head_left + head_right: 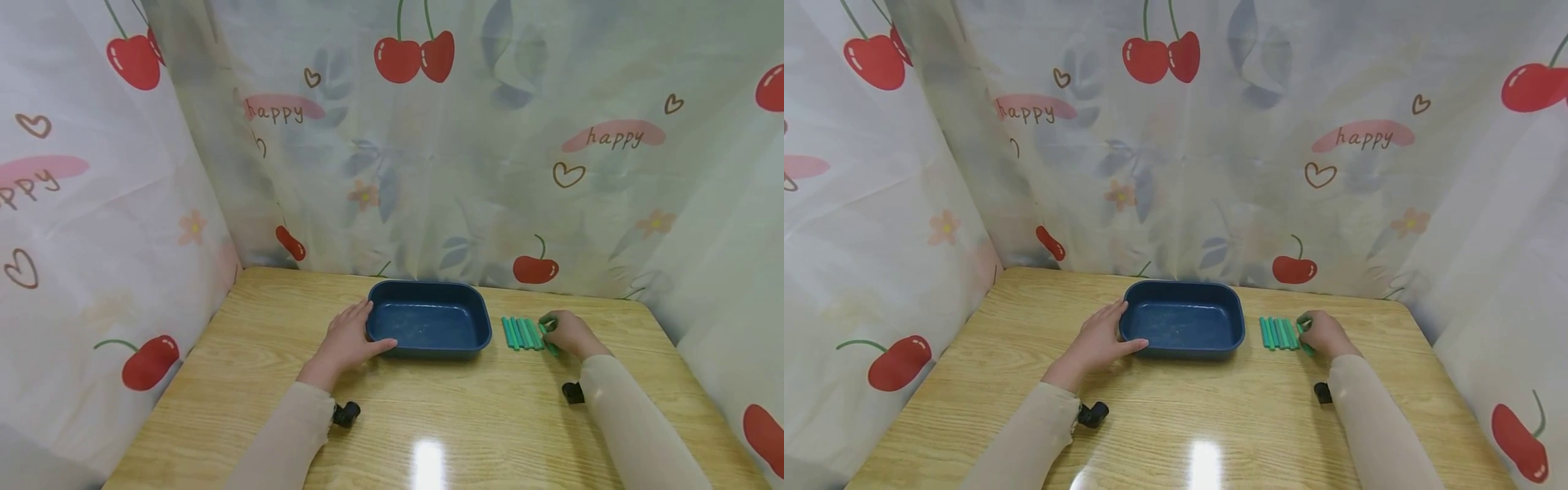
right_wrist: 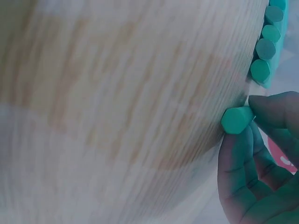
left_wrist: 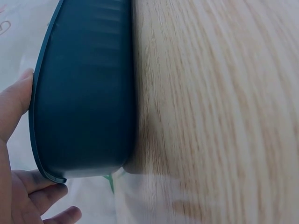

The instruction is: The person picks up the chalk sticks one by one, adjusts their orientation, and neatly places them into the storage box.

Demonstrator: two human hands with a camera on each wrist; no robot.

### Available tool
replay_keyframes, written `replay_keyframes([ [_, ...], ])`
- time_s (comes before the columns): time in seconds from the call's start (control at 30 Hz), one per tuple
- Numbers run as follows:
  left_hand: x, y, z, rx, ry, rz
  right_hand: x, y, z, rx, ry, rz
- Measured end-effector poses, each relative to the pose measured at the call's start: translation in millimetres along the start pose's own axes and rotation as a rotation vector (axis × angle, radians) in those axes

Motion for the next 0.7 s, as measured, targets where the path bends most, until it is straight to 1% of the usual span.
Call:
replay_keyframes([
  [0.2, -0.1, 0.2, -1.9, 0.001, 0.0, 0.004, -2.5, 2, -3, 0.019, 0.02, 0.027],
  [0.37, -0.3, 1.4, -1.9, -0.003, -0.004, 0.004, -6.6, 6, -4, 0.056, 0.028, 0.047],
  [0.5, 0.0, 1.8, -1.4, -0.007, -0.005, -0.002, -11.0, 4, -7, 0.087, 0.031, 0.055],
  [0.6, 0.2, 1.5, -1.0, -0.003, -0.005, -0.005, -14.1, 0, -11, 0.123, 0.047, 0.053],
  [0.7, 0.1, 1.1, -1.0, 0.001, -0.003, -0.004, -17.7, -5, -14, 0.182, 0.053, 0.061],
])
Point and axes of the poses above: each hand's wrist, its own x-axis towards the middle knuckle, its own z-axis out of the palm, y = z × x, the point moved 7 cm from there along x, towards the middle knuckle, and after that the axes turned 12 degrees about y, right-handed, at the moved point
